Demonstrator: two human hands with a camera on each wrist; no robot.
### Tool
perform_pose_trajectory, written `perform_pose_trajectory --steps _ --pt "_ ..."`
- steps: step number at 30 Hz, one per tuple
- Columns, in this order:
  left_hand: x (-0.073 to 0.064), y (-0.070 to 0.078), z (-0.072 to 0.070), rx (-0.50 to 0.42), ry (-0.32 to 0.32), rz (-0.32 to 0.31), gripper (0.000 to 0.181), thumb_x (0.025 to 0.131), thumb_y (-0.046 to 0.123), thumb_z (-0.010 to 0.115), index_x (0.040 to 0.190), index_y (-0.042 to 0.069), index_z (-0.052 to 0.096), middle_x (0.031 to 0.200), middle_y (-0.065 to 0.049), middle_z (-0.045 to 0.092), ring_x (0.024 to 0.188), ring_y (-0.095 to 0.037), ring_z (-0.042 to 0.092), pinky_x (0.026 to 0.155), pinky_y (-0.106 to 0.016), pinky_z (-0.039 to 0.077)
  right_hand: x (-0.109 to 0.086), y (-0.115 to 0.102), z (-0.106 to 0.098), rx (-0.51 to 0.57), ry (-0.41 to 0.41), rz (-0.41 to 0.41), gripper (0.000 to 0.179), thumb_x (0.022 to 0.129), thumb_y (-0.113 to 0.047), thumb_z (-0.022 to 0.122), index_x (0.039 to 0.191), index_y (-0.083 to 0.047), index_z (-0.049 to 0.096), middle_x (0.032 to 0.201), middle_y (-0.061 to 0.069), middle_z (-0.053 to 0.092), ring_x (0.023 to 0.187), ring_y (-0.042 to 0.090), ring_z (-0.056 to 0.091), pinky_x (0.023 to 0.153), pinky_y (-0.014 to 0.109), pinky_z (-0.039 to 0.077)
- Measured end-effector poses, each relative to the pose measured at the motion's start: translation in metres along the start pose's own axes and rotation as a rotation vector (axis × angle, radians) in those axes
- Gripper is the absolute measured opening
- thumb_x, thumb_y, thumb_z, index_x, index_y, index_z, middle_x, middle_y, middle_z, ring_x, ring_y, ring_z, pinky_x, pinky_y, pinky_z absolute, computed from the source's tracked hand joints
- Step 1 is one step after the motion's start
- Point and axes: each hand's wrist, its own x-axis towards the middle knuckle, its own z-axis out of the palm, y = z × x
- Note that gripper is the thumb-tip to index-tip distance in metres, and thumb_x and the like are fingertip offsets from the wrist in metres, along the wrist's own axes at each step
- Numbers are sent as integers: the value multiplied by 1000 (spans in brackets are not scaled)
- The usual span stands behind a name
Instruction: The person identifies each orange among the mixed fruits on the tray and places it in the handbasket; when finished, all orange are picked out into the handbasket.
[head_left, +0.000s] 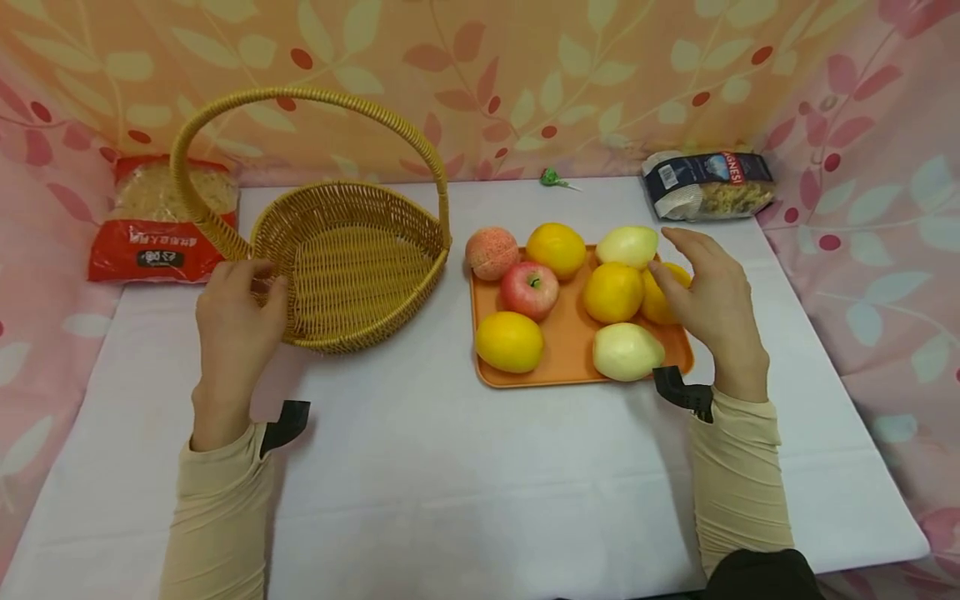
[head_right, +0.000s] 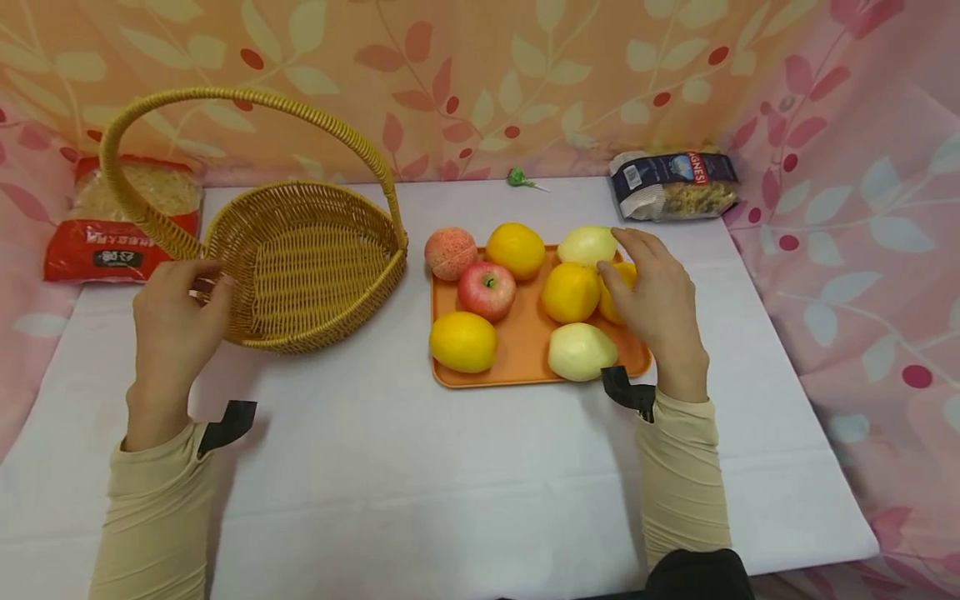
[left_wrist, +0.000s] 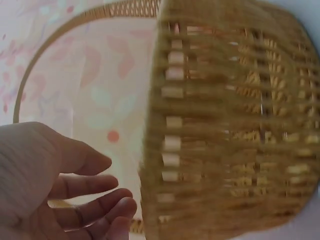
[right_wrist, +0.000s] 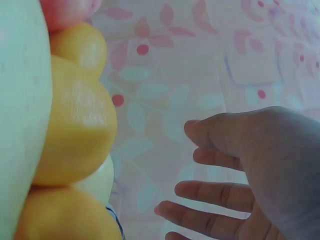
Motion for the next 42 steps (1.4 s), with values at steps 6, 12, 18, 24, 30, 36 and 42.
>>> perform_pose_trajectory --steps 6,12,18,24,30,36,42 --pt "3 -17 -6 12 94 -127 31 92 16 51 102 -10 64 91 -26 62 82 -34 53 74 -38 35 0 16 -7 -45 -98 114 52 93 -29 61 141 -9 52 143 20 52 126 45 49 101 65 36" --pt "6 -30 -8 58 61 -263 35 93 21 50 105 -10 62 96 -27 60 88 -36 52 72 -36 34 2 25 -11 -95 -273 181 62 95 -37 56 148 -9 41 148 25 42 135 49 37 106 68 27" --pt "9 -40 -6 78 -54 -327 43 94 27 49 112 -10 62 103 -29 63 95 -39 52 72 -36 37 4 29 -9 -111 -445 207 70 95 -44 54 152 -8 33 151 30 34 136 52 32 108 69 24" --pt "10 -45 -4 84 -110 -315 41 93 24 49 113 -9 62 99 -29 64 78 -34 54 46 -17 36 3 33 -6 -110 -531 223 71 95 -40 55 150 -2 32 149 31 35 134 52 33 109 68 24" --pt "10 -46 -3 83 -94 -278 36 92 18 50 110 -10 63 95 -29 64 75 -35 56 44 -14 34 2 36 -4 -88 -566 226 74 93 -38 60 150 0 31 148 31 36 132 50 34 110 66 24" --pt "11 -45 -3 83 -81 -261 34 92 16 50 108 -11 63 94 -31 64 76 -36 56 44 -15 34 3 40 -1 -85 -555 213 75 91 -35 64 149 -1 32 146 31 39 130 49 37 108 66 26" --pt "11 -44 -3 83 -84 -255 34 92 15 50 108 -12 62 95 -31 63 77 -38 55 44 -15 34 2 41 2 -97 -523 204 74 88 -35 68 146 -2 36 139 30 45 121 48 42 103 67 31"
